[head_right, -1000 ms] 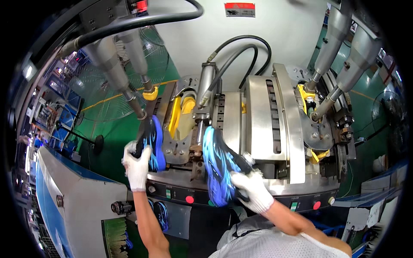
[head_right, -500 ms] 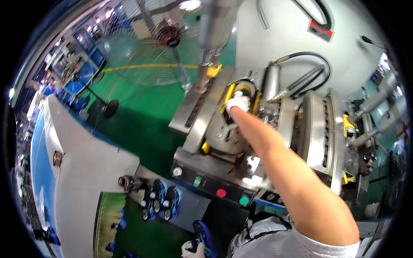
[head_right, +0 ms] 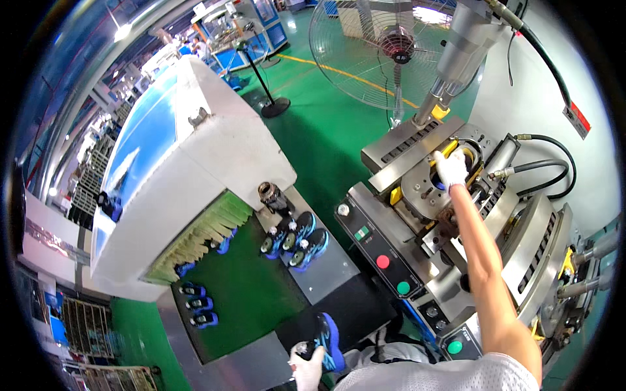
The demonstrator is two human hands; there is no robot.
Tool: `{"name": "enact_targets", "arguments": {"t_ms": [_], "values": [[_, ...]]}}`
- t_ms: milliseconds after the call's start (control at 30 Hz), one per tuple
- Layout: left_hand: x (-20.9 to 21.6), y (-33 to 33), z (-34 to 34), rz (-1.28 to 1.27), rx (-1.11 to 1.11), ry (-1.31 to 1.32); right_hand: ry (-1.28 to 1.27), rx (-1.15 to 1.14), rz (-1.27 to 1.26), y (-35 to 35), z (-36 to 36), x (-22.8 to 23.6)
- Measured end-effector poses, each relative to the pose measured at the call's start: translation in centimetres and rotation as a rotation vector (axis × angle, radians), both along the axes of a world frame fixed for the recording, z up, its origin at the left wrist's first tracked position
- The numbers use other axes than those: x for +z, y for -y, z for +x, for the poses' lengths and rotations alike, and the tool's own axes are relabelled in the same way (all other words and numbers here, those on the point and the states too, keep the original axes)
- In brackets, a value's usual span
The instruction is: The person picks up shoe uppers with attached soles from a conveyor belt, positions them individually into the molds of a pressing machine, and returns them to the belt after the bonding cycle.
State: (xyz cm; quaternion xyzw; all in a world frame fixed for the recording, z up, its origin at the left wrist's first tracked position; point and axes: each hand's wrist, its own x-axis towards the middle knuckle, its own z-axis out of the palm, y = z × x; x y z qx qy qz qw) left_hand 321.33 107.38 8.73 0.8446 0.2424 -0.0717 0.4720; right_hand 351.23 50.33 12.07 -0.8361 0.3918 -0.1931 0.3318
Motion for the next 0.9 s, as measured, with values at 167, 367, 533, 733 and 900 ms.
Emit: {"name": "enact_targets", "arguments": {"t_ms": [167,367,533,733,900], "values": [[0.0,-3.3,-0.9,0.062,0.013,-0.047,0.248,0.37,-0.237,-21.1,-16.9,-0.9],[-3.6,-9.8,3.0,-0.015,0.003,-0.077,-0.535,0.569,-0.847,-23.0,-25.4,-18.1],[-4.4,-17.3,6.1,-0.109,0.037,-0.094,-0.463,0.622,-0.367,-31.9,-19.1,-10.8],[-6.0,-25.0,8.5,0.047,0.061,-0.186,-0.305,0.332,0.277,-46.0,-2.0,-18.2],[-6.6,-28.8,8.9,0.184,0.141,-0.365,-0.122,-0.341,0.204,-53.2,6.1,-24.6]]}}
